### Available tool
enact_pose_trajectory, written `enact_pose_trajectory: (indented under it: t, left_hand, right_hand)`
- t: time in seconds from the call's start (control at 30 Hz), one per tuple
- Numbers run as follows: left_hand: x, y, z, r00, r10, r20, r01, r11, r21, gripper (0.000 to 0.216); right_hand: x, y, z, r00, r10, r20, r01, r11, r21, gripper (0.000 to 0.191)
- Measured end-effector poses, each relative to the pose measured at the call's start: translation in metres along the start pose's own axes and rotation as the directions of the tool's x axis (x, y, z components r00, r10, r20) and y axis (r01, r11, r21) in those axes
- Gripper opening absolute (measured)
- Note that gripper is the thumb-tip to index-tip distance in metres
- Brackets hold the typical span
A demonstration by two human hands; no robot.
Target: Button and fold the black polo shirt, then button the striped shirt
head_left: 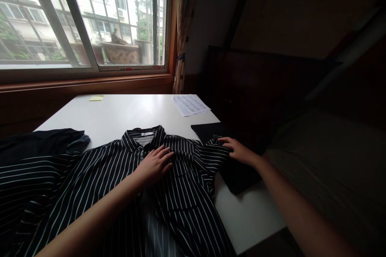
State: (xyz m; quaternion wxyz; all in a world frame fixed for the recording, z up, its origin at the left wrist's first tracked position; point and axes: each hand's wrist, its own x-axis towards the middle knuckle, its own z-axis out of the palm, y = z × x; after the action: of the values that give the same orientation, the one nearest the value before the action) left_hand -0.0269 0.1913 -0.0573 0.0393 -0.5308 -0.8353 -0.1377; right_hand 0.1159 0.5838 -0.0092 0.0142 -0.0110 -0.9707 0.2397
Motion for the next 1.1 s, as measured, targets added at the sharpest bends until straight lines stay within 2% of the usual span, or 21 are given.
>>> enact_pose_trajectory:
  t: [0.1,0.2,0.3,0.43,0.53,0.63,0.77,0.87,0.93,1.1]
  left_hand:
    - [-0.005,-0.014,0.010,0.999,-0.049,0.005,0.050,0.999,-0.010,0.050]
    - [-0.008,-0.021,0.013,0.997,-0.075,-0.003,0.075,0.997,-0.016,0.049]
    - [-0.008,-0.022,0.011,0.996,-0.092,0.001,0.092,0.996,-0.010,0.050]
    - [-0.007,-0.022,0.009,0.995,-0.101,0.017,0.101,0.995,0.001,0.051]
    - [-0.008,-0.025,0.008,0.993,-0.116,0.019,0.116,0.993,0.013,0.050]
    - [-0.009,-0.029,0.008,0.992,-0.123,0.015,0.123,0.992,0.021,0.050]
    - [-0.009,-0.031,0.008,0.992,-0.124,0.012,0.123,0.992,0.031,0.050]
    - [-0.009,-0.032,0.009,0.991,-0.129,0.015,0.129,0.991,0.036,0.050]
    - [-0.009,-0.033,0.009,0.991,-0.132,0.013,0.132,0.991,0.036,0.051]
    - [-0.009,-0.037,0.010,0.991,-0.131,-0.006,0.132,0.991,0.030,0.051]
  right_hand:
    - [-0.010,-0.008,-0.016,0.994,-0.057,-0.088,0.058,0.998,0.011,0.018]
    - [-0.019,-0.016,-0.040,0.987,0.045,-0.155,-0.021,0.988,0.155,0.012]
    - [-0.021,-0.026,-0.060,0.967,0.222,-0.121,-0.162,0.912,0.376,0.021]
    - [-0.006,-0.031,-0.069,0.938,0.345,0.009,-0.291,0.778,0.556,0.032]
    - [0.004,-0.020,-0.061,0.884,0.455,0.101,-0.441,0.744,0.503,0.045]
    - [0.002,-0.002,-0.047,0.839,0.540,0.064,-0.514,0.748,0.420,0.050]
    - [-0.015,0.014,-0.034,0.793,0.601,0.104,-0.587,0.706,0.397,0.046]
    - [-0.033,0.017,-0.028,0.780,0.621,0.073,-0.602,0.714,0.357,0.051]
    - [-0.047,0.015,-0.021,0.793,0.609,0.021,-0.586,0.752,0.302,0.054]
    - [-0.083,-0.004,0.012,0.904,0.412,-0.118,-0.405,0.911,0.078,0.060]
